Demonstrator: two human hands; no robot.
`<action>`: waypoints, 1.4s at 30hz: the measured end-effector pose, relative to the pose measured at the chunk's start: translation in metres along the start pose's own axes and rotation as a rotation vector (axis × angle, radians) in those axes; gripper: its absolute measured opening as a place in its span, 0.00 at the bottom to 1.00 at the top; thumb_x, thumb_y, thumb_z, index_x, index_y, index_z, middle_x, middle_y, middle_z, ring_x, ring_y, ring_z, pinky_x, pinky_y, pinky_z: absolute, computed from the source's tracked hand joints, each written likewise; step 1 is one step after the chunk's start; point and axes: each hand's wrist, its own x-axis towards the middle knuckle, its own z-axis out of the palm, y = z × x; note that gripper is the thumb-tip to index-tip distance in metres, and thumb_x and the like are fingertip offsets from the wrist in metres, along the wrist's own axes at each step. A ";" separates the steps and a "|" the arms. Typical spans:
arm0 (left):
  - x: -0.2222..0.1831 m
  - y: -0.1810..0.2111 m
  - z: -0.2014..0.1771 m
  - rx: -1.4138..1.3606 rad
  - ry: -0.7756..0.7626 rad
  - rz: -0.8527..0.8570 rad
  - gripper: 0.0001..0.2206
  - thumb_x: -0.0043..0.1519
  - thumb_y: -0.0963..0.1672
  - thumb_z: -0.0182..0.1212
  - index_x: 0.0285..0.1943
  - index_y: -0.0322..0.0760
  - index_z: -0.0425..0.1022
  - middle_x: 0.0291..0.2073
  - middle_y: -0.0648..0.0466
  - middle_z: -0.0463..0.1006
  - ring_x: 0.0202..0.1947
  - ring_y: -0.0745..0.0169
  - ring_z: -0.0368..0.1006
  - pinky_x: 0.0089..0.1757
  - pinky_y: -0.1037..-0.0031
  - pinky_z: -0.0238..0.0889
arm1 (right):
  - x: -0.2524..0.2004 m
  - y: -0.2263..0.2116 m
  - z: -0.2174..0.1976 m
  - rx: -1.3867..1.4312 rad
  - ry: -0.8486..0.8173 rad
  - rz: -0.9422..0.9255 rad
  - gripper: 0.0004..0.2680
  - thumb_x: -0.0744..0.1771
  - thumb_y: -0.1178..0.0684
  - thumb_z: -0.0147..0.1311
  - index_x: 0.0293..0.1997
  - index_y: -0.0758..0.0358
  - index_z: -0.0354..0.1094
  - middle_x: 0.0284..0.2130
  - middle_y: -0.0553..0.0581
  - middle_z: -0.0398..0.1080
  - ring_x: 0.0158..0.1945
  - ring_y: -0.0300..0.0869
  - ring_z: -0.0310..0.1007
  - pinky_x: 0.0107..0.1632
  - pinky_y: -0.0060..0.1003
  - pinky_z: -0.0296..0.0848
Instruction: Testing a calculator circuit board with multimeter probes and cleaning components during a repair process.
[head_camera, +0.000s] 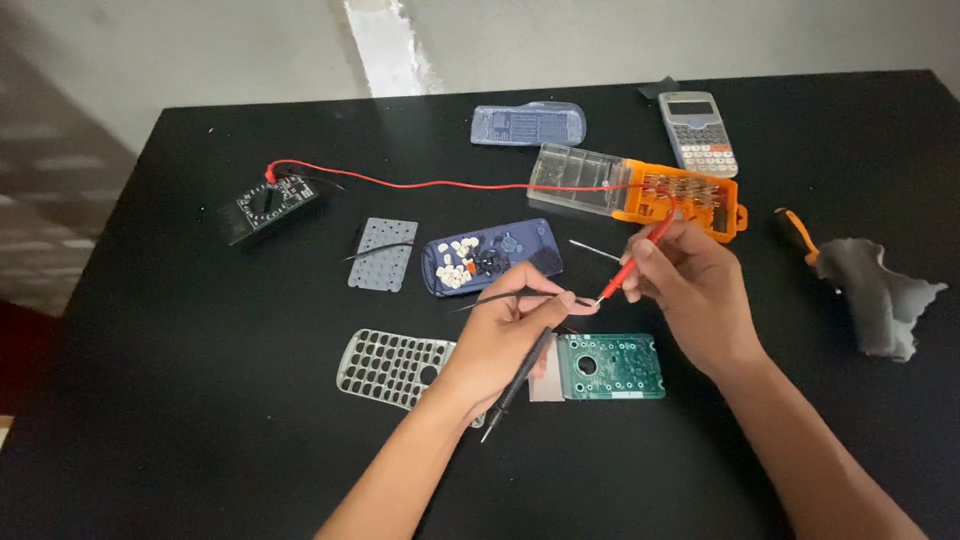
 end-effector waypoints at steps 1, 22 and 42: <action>0.001 -0.001 -0.001 0.000 -0.003 -0.001 0.05 0.63 0.38 0.60 0.43 0.27 0.72 0.39 0.35 0.84 0.09 0.78 0.65 0.15 0.89 0.62 | 0.000 -0.001 0.000 -0.001 0.003 0.001 0.07 0.71 0.59 0.47 0.52 0.73 0.66 0.32 0.63 0.68 0.36 0.45 0.74 0.42 0.39 0.79; 0.000 -0.004 -0.001 -0.058 -0.033 0.039 0.08 0.63 0.38 0.61 0.45 0.22 0.71 0.37 0.33 0.84 0.07 0.79 0.63 0.17 0.90 0.59 | 0.001 -0.002 0.003 -0.129 -0.020 -0.070 0.09 0.71 0.54 0.50 0.49 0.73 0.69 0.27 0.66 0.70 0.31 0.45 0.72 0.42 0.39 0.76; 0.015 -0.022 -0.013 -0.199 -0.030 0.063 0.08 0.64 0.39 0.61 0.45 0.24 0.69 0.39 0.30 0.83 0.05 0.76 0.62 0.14 0.89 0.55 | 0.000 0.007 0.000 0.241 -0.198 0.012 0.05 0.70 0.59 0.43 0.48 0.68 0.63 0.27 0.47 0.57 0.31 0.31 0.61 0.39 0.29 0.64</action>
